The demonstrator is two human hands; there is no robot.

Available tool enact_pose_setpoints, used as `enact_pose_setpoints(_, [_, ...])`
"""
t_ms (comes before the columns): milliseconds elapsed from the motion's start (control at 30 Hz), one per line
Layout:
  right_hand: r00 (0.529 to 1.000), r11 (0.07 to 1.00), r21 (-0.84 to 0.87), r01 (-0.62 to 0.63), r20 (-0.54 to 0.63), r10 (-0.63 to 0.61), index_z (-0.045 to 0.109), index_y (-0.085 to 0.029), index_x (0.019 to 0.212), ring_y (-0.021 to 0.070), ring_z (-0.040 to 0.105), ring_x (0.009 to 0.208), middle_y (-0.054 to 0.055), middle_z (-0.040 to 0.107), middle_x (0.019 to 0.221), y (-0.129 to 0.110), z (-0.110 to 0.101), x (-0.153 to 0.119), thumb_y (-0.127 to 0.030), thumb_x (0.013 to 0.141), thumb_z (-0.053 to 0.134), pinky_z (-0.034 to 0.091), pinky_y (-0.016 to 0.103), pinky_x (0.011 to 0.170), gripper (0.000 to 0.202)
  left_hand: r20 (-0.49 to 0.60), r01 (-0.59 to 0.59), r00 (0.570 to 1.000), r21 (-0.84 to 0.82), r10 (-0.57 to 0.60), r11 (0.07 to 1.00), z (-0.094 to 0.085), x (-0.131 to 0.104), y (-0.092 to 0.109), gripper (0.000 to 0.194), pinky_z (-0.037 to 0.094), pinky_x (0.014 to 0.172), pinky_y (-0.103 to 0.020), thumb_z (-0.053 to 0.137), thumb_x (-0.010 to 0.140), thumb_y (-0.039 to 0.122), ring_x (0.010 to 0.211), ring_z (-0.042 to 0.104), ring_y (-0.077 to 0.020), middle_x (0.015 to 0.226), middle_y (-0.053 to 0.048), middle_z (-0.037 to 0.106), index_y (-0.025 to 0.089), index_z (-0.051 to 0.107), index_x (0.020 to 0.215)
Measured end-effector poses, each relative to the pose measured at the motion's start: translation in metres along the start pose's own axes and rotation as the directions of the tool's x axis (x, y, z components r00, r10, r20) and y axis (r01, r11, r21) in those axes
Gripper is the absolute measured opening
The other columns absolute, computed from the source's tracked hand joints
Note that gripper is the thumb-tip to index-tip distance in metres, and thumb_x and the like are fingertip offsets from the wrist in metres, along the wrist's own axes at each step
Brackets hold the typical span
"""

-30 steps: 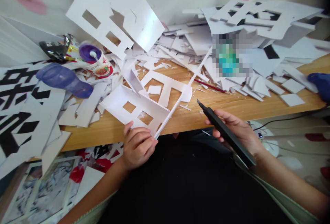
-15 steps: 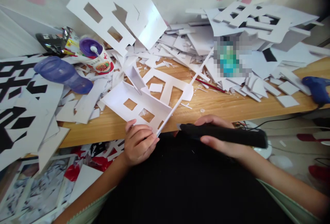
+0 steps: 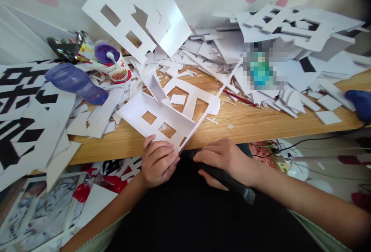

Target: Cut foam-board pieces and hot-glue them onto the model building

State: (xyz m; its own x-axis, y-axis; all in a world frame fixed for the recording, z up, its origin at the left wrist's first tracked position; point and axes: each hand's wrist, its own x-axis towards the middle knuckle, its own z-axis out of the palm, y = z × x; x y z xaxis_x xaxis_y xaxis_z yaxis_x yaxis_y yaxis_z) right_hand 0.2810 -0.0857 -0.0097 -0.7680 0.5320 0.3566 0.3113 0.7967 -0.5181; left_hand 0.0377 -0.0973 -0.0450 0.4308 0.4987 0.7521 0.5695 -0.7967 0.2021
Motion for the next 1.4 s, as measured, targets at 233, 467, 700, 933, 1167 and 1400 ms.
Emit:
enact_pose_setpoints(233, [0.999, 1.0, -0.017, 0.015, 0.033, -0.014, 0.059, -0.016, 0.098, 0.0135, 0.056, 0.063, 0.002, 0.066, 0.078, 0.002, 0.001, 0.004, -0.024, 0.087, 0.054, 0.038, 0.027, 0.056, 0.014, 0.01, 0.021, 1.0, 0.0, -0.021, 1.0, -0.001, 0.0, 0.0, 0.022, 0.041, 0.099, -0.049, 0.07, 0.076, 0.008, 0.081, 0.067, -0.0172, 0.079, 0.0, 0.069, 0.019, 0.06, 0.092])
enact_pose_setpoints(467, [0.997, 0.998, -0.044, 0.049, 0.055, -0.047, 0.059, -0.016, 0.098, 0.0139, 0.054, 0.06, 0.002, 0.064, 0.074, -0.001, 0.002, 0.006, -0.027, 0.091, 0.051, 0.036, 0.027, 0.055, 0.015, 0.011, 0.03, 0.999, -0.005, -0.03, 1.0, -0.002, 0.002, 0.001, 0.02, 0.04, 0.101, -0.047, 0.068, 0.076, 0.008, 0.081, 0.066, -0.0163, 0.078, 0.0, 0.069, 0.019, 0.061, 0.092])
enact_pose_setpoints(700, [0.996, 0.998, -0.051, 0.04, 0.078, -0.036, 0.058, -0.017, 0.095, 0.0142, 0.053, 0.059, 0.001, 0.061, 0.072, -0.004, 0.003, 0.01, -0.025, 0.089, 0.053, 0.033, 0.028, 0.054, 0.012, -0.006, 0.051, 0.999, -0.003, -0.051, 0.999, -0.001, 0.0, 0.002, 0.019, 0.04, 0.099, -0.047, 0.067, 0.077, 0.008, 0.08, 0.066, -0.0166, 0.078, -0.001, 0.069, 0.019, 0.06, 0.092])
enact_pose_setpoints(933, [0.993, 0.993, -0.097, 0.063, 0.108, -0.053, 0.058, -0.017, 0.095, 0.0144, 0.05, 0.06, 0.001, 0.06, 0.071, -0.005, 0.004, 0.009, -0.024, 0.092, 0.05, 0.032, 0.029, 0.055, 0.012, 0.003, 0.04, 0.999, -0.003, -0.04, 0.999, -0.001, 0.001, 0.002, 0.019, 0.038, 0.097, -0.047, 0.066, 0.079, 0.009, 0.079, 0.065, -0.0159, 0.077, 0.0, 0.069, 0.02, 0.056, 0.091])
enact_pose_setpoints(1167, [0.993, 0.988, -0.134, 0.08, 0.094, -0.067, 0.057, -0.017, 0.092, 0.0137, 0.048, 0.059, -0.001, 0.058, 0.069, -0.009, 0.003, 0.01, -0.024, 0.093, 0.05, 0.028, 0.03, 0.054, 0.01, 0.011, 0.063, 0.998, -0.003, -0.063, 0.998, -0.001, 0.0, 0.003, 0.014, 0.038, 0.096, -0.046, 0.063, 0.081, 0.01, 0.078, 0.065, -0.0153, 0.076, 0.001, 0.069, 0.02, 0.056, 0.087])
enact_pose_setpoints(1400, [0.989, 0.982, -0.139, 0.125, 0.095, -0.113, 0.057, -0.017, 0.089, 0.0135, 0.046, 0.056, -0.001, 0.057, 0.067, -0.021, -0.012, 0.021, -0.021, 0.092, 0.051, 0.027, 0.031, 0.052, 0.007, -0.009, 0.081, 0.997, -0.037, -0.081, 0.996, 0.0, 0.0, 0.004, 0.015, 0.038, 0.096, -0.046, 0.064, 0.079, 0.008, 0.079, 0.064, -0.0153, 0.078, 0.001, 0.069, 0.02, 0.057, 0.085])
